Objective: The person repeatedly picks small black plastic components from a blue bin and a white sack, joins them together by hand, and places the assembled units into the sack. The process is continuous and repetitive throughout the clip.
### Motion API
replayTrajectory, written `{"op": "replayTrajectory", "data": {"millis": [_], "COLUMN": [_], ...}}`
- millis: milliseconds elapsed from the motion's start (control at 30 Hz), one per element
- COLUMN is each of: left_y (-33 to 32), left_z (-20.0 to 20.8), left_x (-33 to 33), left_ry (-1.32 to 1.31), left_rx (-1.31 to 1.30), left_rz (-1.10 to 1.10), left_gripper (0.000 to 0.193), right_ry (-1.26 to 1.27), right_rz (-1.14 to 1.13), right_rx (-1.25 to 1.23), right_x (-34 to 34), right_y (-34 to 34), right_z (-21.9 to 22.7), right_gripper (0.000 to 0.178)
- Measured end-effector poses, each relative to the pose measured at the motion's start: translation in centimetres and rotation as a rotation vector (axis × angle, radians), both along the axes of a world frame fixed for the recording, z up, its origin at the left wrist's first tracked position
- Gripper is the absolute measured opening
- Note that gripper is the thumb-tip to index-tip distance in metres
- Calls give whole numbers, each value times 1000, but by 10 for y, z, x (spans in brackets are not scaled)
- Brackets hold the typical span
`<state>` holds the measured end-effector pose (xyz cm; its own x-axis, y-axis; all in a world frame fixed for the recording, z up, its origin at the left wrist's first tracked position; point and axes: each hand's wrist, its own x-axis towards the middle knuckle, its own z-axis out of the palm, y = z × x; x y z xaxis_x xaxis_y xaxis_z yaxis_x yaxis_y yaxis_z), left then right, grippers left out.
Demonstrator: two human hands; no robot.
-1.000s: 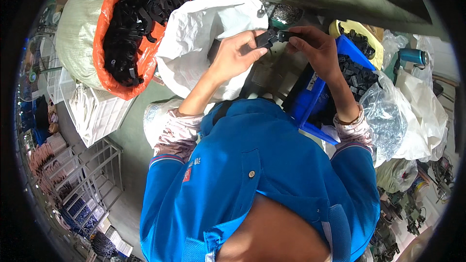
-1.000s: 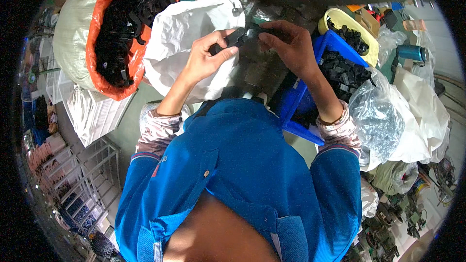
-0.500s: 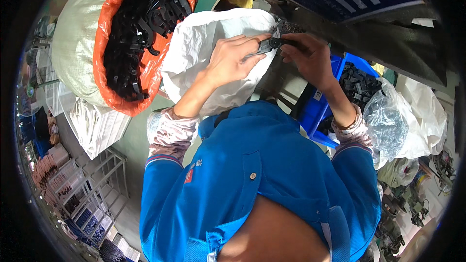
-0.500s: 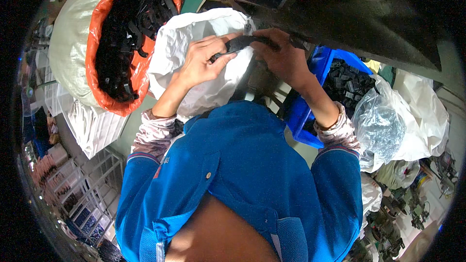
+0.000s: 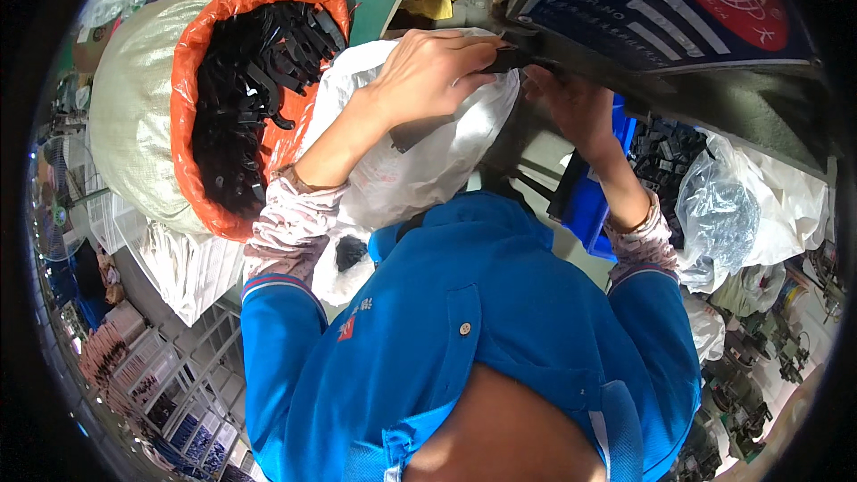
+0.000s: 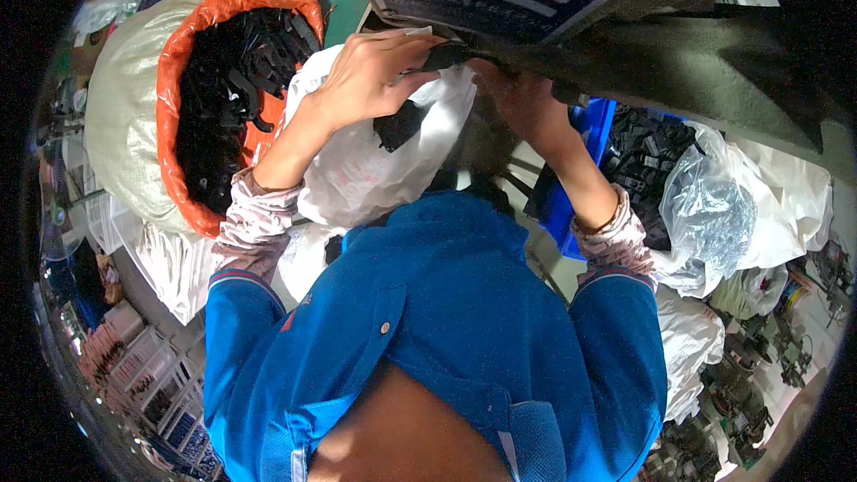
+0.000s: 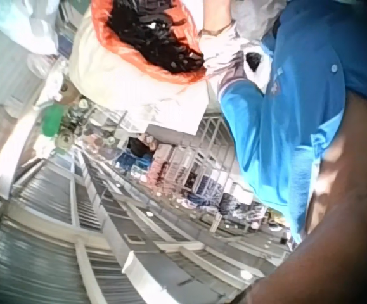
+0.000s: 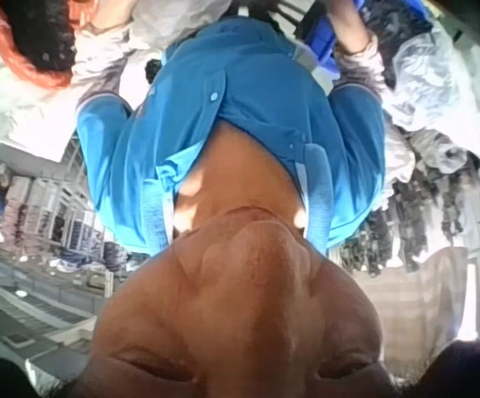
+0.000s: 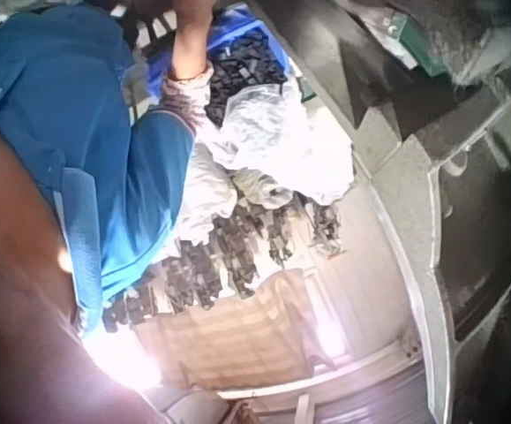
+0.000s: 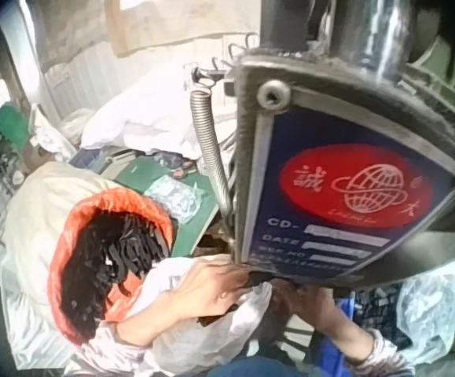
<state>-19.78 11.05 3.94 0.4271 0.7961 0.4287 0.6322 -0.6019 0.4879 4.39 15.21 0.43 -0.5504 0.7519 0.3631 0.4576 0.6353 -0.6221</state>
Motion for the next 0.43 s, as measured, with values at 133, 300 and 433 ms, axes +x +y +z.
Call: {"op": "replayTrajectory", "data": {"millis": [133,300,433], "left_y": [10,-3,-10], "left_z": [-1,2,13], "left_x": [-2,-18,-13], "left_ry": [72,-12,-85], "left_rx": [-270,-168,-330], "left_rz": [-10,8,30], "left_gripper": [41,28,18], "right_ry": [316,331,249], "right_rz": [6,20,158], "right_rx": [-593,-666,-604], "right_x": [-4,-4,9], "right_y": [6,3,30], "right_z": [-4,6,-16], "right_gripper": [23,24,28]}}
